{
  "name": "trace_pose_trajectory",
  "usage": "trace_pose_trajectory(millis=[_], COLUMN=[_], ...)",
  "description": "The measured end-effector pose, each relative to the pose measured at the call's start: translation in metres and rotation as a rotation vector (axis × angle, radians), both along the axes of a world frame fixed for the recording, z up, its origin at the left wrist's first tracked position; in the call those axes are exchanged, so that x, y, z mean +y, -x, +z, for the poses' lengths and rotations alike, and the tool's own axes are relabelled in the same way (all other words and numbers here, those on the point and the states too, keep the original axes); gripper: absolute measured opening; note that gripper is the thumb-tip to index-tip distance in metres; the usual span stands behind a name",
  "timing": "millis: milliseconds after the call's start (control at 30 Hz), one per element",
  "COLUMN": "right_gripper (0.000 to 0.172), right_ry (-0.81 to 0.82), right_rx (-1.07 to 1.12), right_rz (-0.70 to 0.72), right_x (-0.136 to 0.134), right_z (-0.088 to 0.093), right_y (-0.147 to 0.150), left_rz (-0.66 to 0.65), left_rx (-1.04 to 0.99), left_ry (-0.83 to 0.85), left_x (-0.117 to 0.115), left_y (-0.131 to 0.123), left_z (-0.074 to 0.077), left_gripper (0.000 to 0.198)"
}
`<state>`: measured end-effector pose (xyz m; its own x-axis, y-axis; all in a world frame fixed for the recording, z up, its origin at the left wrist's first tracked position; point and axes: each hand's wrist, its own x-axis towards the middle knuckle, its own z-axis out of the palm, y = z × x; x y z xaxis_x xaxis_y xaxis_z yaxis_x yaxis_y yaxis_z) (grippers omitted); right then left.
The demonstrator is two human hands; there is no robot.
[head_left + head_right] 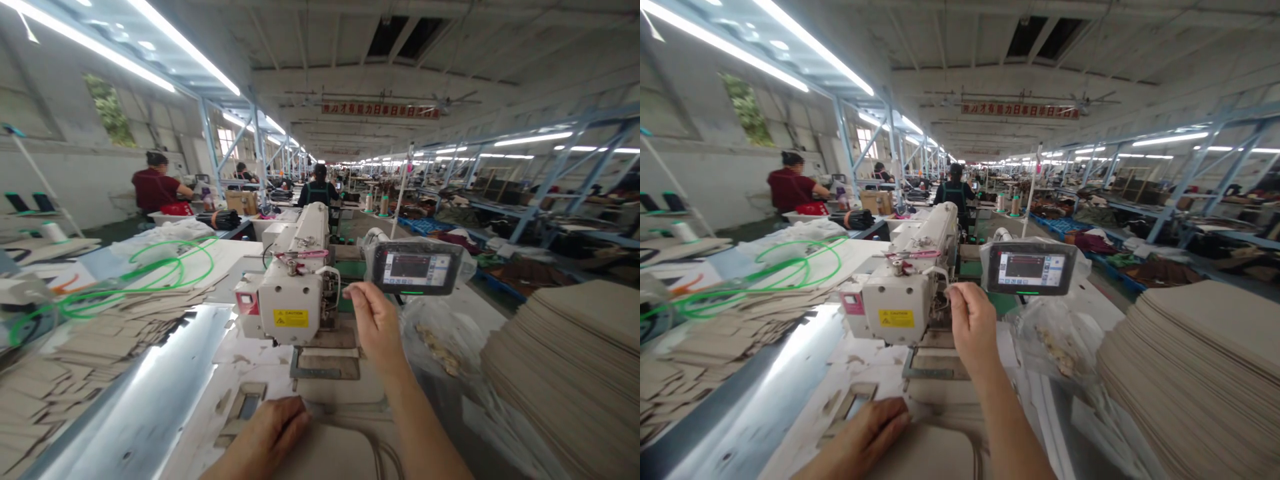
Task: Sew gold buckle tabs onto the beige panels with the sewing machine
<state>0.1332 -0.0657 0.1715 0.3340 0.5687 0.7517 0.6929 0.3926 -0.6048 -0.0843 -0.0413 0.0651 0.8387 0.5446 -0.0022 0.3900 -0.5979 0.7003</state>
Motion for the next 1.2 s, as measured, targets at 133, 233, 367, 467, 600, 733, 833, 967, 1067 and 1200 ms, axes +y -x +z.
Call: trace_pose_trajectory(millis=[133, 233, 367, 467, 600, 733, 833, 967, 1067, 1200], right_gripper=[0.022, 0.027, 0.040, 0.045, 0.038, 0.037, 0.037, 0.037, 0.040, 0.041], right_ry=[-0.196, -0.217, -0.222, -0.215, -0.091, -0.038, 0.011, 0.005, 0.001, -0.002], right_rx=[0.090, 0.471, 1.010, 1.076, 0.871, 0.935, 0.938, 0.864, 0.787, 0.653], right_rz=[0.041, 0.316, 0.483, 0.458, 0.374, 0.308, 0.335, 0.301, 0.231, 0.113], right_x=[0.019, 0.034, 0.039, 0.023, -0.021, -0.054, -0.063, -0.070, -0.079, -0.097], right_z=[0.015, 0.018, 0.016, 0.008, -0.010, -0.031, -0.042, -0.046, -0.038, -0.015], right_y=[0.011, 0.026, 0.035, 0.037, 0.051, 0.073, 0.090, 0.107, 0.119, 0.144], left_rz=[0.011, 0.014, 0.029, 0.034, 0.021, 0.084, 0.186, 0.347, 0.381, 0.319], left_rx=[0.026, 0.033, 0.041, 0.045, -0.005, -0.368, -0.729, -0.821, -0.783, -0.810], left_ry=[-0.008, -0.015, 0.008, 0.018, 0.055, 0.391, 0.868, 1.310, 1.386, 1.372], left_x=[-0.002, -0.002, -0.004, -0.005, -0.007, -0.010, -0.009, -0.009, -0.012, -0.022], left_y=[-0.001, 0.000, 0.003, 0.006, 0.002, -0.026, -0.058, -0.079, -0.073, -0.054], left_z=[-0.001, -0.002, 0.002, 0.003, 0.000, 0.021, 0.060, 0.100, 0.101, 0.111], left_gripper=[0.040, 0.040, 0.042, 0.042, 0.043, 0.043, 0.032, 0.009, 0.017, 0.023])
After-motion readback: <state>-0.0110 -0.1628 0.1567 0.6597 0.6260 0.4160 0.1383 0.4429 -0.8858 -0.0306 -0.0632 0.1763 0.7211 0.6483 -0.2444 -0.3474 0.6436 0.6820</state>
